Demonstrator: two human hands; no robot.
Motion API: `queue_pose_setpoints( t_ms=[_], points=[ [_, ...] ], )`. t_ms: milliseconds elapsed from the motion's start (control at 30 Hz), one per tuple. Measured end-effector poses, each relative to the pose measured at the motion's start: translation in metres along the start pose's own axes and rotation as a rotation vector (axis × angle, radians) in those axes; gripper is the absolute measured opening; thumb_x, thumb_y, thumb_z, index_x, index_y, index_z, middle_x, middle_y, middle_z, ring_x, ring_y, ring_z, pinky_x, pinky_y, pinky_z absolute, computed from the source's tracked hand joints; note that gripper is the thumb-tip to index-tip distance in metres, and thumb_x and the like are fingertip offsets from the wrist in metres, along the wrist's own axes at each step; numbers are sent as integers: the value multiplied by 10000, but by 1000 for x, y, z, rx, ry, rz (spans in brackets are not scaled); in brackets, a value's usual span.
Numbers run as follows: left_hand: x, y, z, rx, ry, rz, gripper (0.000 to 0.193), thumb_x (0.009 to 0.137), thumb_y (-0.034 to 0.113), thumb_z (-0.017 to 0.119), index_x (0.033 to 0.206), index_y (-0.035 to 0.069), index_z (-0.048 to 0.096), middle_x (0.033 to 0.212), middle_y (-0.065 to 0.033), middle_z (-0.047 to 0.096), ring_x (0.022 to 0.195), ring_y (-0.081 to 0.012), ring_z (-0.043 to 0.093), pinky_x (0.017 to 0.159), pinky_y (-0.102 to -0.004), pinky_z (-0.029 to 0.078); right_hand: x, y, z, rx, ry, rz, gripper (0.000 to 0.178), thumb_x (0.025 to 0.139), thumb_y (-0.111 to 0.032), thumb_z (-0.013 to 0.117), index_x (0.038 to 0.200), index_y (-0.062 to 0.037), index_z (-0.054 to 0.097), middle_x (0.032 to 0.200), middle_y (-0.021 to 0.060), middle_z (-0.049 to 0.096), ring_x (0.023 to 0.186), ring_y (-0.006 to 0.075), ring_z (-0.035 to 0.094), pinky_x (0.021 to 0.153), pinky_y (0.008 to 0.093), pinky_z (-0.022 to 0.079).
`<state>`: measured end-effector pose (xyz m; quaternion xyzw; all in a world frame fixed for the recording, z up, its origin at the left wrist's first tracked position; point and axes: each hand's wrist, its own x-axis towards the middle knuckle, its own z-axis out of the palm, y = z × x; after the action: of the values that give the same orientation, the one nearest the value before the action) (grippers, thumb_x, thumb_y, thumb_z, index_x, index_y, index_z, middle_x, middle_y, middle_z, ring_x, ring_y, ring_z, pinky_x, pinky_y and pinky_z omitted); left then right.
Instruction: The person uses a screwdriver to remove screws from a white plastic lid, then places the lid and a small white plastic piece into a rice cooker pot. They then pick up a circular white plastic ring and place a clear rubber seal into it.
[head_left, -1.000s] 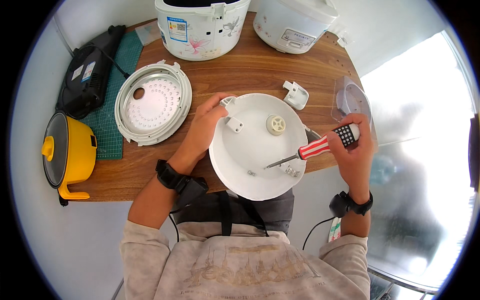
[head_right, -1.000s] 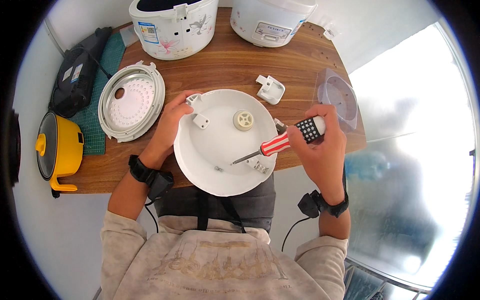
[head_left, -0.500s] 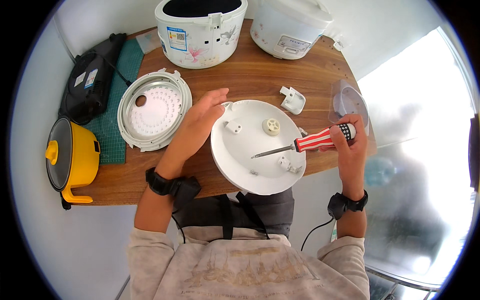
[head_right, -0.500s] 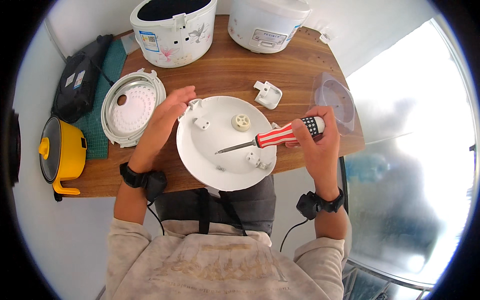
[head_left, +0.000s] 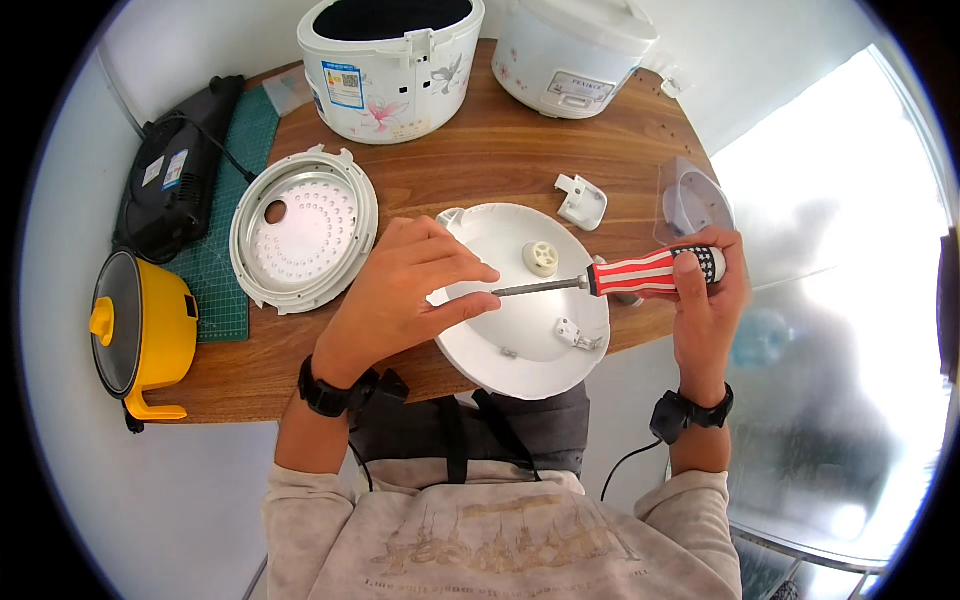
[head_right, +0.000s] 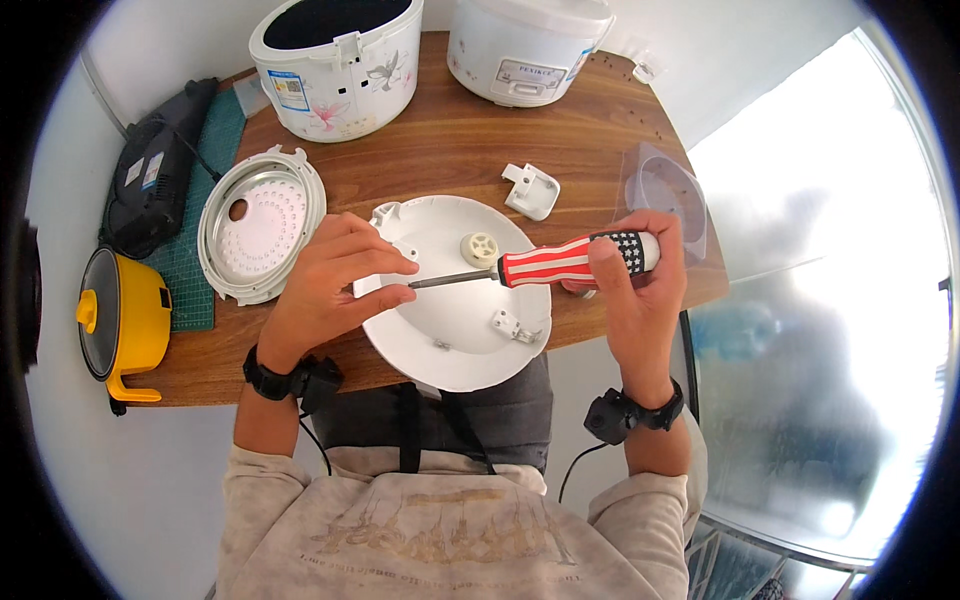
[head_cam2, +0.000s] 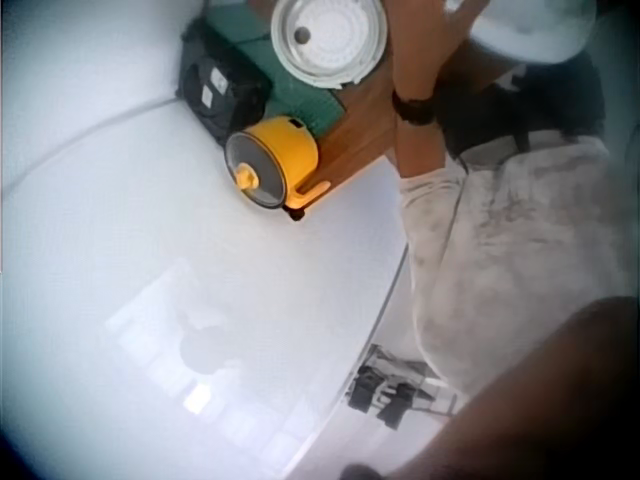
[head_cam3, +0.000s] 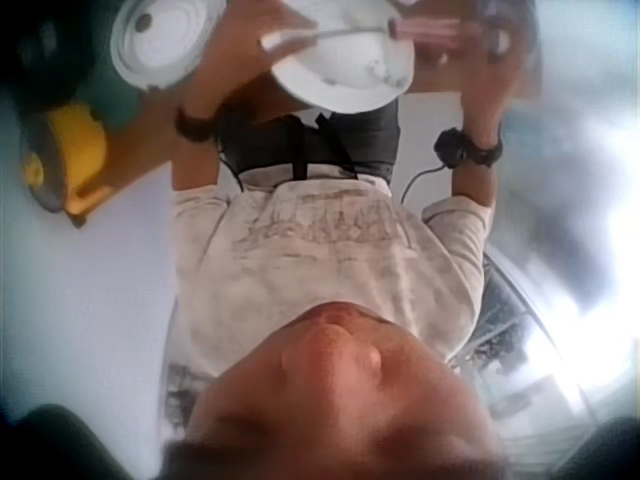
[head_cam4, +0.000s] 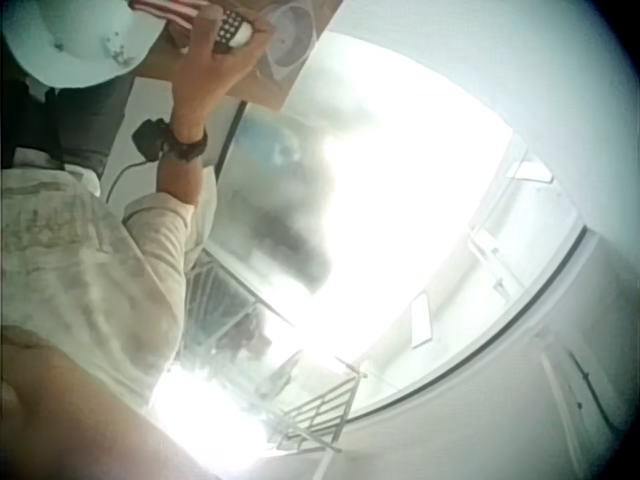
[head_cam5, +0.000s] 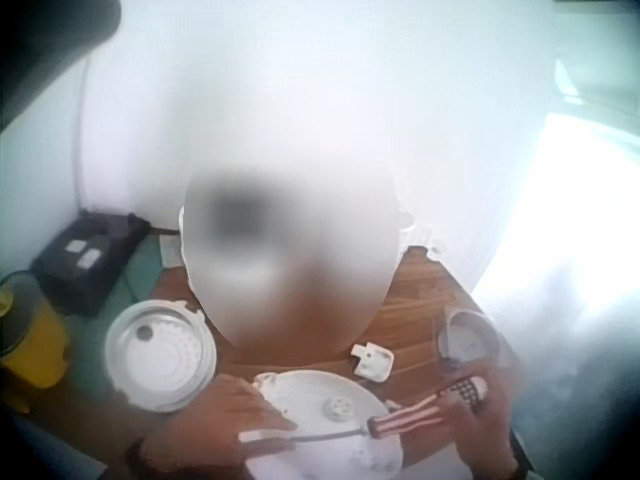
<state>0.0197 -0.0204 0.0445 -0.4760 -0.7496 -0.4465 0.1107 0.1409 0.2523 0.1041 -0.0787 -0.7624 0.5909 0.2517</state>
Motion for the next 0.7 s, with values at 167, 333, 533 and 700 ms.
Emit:
queue_pose_setpoints(
  t_ms=[167, 333, 533, 700],
  points=[
    [-1, -3, 2, -24, -48, -1, 131, 845, 239, 803, 911, 130, 773, 853, 21, 703, 897, -176, 593, 872, -340, 431, -1, 2, 2, -53, 22, -62, 263, 980, -168, 696, 1131, -47, 517, 969, 15, 573, 841, 52, 529, 747, 199, 464],
    [-3, -3, 0, -25, -88, -9, 105, 848, 214, 800, 902, 128, 775, 861, 19, 705, 903, -179, 598, 892, -346, 432, 0, 7, -13, -123, 104, -111, 276, 975, -190, 699, 1132, -44, 526, 989, 19, 581, 874, 54, 535, 776, 212, 475],
    [-6, -4, -2, -102, -246, 19, 149, 770, 137, 838, 913, 125, 799, 952, 16, 721, 1022, -233, 581, 938, -373, 453, 4, 2, -24, -147, 179, -112, 296, 974, -235, 709, 1112, -34, 540, 940, 16, 595, 825, 51, 536, 732, 204, 480],
    [-7, -2, 0, -109, -300, 66, 99, 778, 121, 819, 873, 119, 789, 1061, 10, 714, 1102, -255, 581, 998, -402, 439, 5, 3, -26, -175, 172, -147, 302, 972, -244, 718, 1094, -28, 547, 892, 8, 600, 786, 47, 533, 688, 200, 478]
  ],
)
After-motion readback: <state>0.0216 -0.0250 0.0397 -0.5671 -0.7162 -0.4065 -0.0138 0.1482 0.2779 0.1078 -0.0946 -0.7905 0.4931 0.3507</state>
